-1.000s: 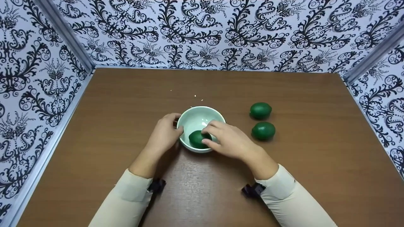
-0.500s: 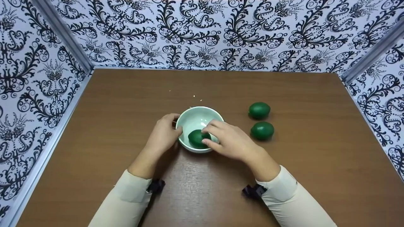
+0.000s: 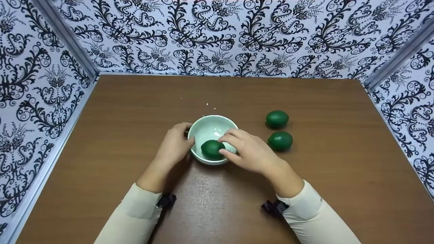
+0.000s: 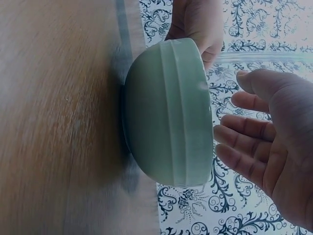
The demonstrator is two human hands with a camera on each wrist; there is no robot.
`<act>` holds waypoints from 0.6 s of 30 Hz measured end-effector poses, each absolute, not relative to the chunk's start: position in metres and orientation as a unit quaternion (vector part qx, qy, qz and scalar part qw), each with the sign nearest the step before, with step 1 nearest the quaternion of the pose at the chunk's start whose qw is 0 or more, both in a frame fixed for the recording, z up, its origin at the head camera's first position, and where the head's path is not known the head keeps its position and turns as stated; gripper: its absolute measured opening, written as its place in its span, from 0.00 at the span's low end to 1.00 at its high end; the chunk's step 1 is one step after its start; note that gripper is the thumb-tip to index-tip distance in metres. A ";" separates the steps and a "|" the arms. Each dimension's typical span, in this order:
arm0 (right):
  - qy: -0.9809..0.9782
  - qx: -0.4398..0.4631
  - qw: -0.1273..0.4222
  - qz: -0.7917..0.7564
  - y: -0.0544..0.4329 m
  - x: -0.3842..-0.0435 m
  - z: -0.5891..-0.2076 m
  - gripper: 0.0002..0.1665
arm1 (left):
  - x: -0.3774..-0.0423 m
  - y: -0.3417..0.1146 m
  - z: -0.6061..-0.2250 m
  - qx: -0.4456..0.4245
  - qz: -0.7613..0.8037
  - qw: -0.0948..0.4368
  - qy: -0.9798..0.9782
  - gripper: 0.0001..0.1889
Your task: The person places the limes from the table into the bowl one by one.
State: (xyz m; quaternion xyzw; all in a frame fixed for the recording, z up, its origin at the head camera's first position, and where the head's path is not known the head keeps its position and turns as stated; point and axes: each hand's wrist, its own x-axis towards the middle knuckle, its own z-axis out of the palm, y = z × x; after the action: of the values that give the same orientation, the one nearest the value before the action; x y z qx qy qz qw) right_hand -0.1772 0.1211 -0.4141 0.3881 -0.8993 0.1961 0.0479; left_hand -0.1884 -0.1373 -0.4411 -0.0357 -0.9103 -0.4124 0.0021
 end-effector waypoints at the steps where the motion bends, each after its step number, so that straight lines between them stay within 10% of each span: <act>1: -0.899 0.388 0.051 0.197 0.122 -0.177 -0.414 0.20 | -0.189 -0.137 -0.441 -0.036 -0.412 0.003 -0.910 0.22; 18: -0.897 0.377 0.086 0.215 0.133 -0.172 -0.406 0.18 | -0.188 -0.137 -0.441 -0.030 -0.419 -0.001 -0.908 0.22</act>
State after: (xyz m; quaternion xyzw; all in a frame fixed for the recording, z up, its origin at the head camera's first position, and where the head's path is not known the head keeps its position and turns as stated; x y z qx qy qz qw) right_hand -0.1721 0.1327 -0.4059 0.3765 -0.8970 0.2151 0.0858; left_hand -0.1884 -0.1365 -0.4409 -0.0304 -0.9077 -0.4185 -0.0007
